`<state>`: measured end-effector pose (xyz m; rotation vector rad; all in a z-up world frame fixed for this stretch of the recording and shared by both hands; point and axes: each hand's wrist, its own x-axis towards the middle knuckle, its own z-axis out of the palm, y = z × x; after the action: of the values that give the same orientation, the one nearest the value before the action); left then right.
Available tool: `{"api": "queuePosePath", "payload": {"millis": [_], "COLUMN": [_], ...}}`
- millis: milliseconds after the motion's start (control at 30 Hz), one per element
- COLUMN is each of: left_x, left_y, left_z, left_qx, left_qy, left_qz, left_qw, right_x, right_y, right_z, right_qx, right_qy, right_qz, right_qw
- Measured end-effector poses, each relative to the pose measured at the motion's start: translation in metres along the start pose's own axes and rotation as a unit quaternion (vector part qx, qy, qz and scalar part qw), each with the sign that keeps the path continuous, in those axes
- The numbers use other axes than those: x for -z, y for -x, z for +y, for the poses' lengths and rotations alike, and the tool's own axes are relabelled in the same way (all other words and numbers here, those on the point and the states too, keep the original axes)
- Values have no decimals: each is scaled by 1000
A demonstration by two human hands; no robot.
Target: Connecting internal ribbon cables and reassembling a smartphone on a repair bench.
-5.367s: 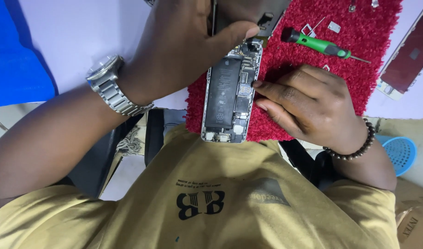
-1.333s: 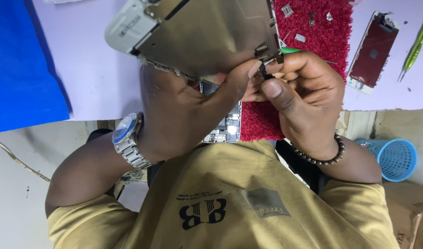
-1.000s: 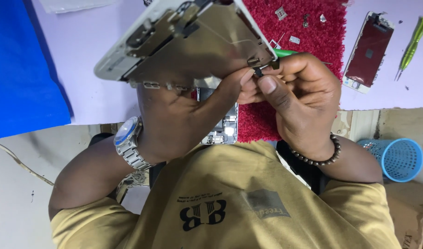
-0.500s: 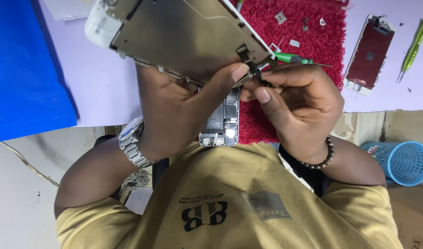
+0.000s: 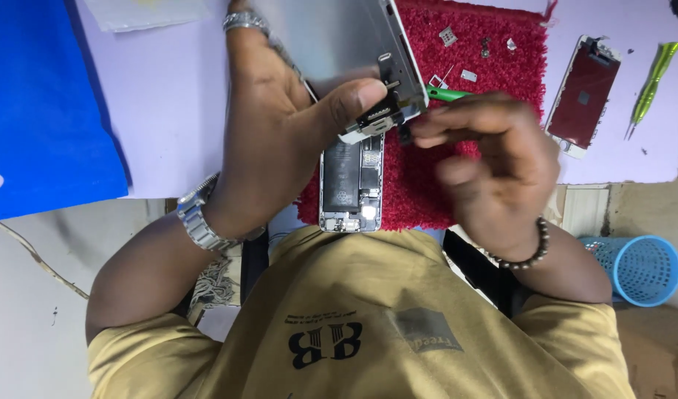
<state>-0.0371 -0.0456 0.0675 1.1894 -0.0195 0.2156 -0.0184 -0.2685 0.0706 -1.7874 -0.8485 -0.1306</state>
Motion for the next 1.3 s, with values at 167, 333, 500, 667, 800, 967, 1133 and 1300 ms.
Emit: {"api": "queuePosePath", "payload": {"millis": [167, 333, 500, 667, 800, 967, 1133, 1300], "left_x": [17, 20, 19, 23, 18, 11, 13, 14], "left_y": [-9, -11, -14, -11, -6, 6, 0, -4], "left_z": [2, -7, -5, -8, 6, 3, 0, -2], "left_qx": [-36, -45, -10, -59, -92, -107, -121, -111], "left_qy": [-260, -165, -263, -211, -276, -342, -338, -350], "left_qz": [-59, -130, -98, -127, -149, -144, -141, -125], "left_qw": [963, 977, 960, 967, 945, 922, 923, 922], "right_x": [19, 15, 11, 5, 0, -5, -6, -5], "right_y": [-32, -60, -64, -62, -59, -57, -57, -56], "right_z": [-22, 6, 26, 41, 53, 55, 54, 56], "right_qx": [-104, -203, -235, -193, -232, -225, -223, -224], "right_qy": [-8, -145, -213, -215, -290, -285, -285, -278], "right_qz": [-18, -97, -105, -28, 53, 68, 74, 66], "right_qw": [994, 964, 943, 957, 927, 929, 929, 932]}}
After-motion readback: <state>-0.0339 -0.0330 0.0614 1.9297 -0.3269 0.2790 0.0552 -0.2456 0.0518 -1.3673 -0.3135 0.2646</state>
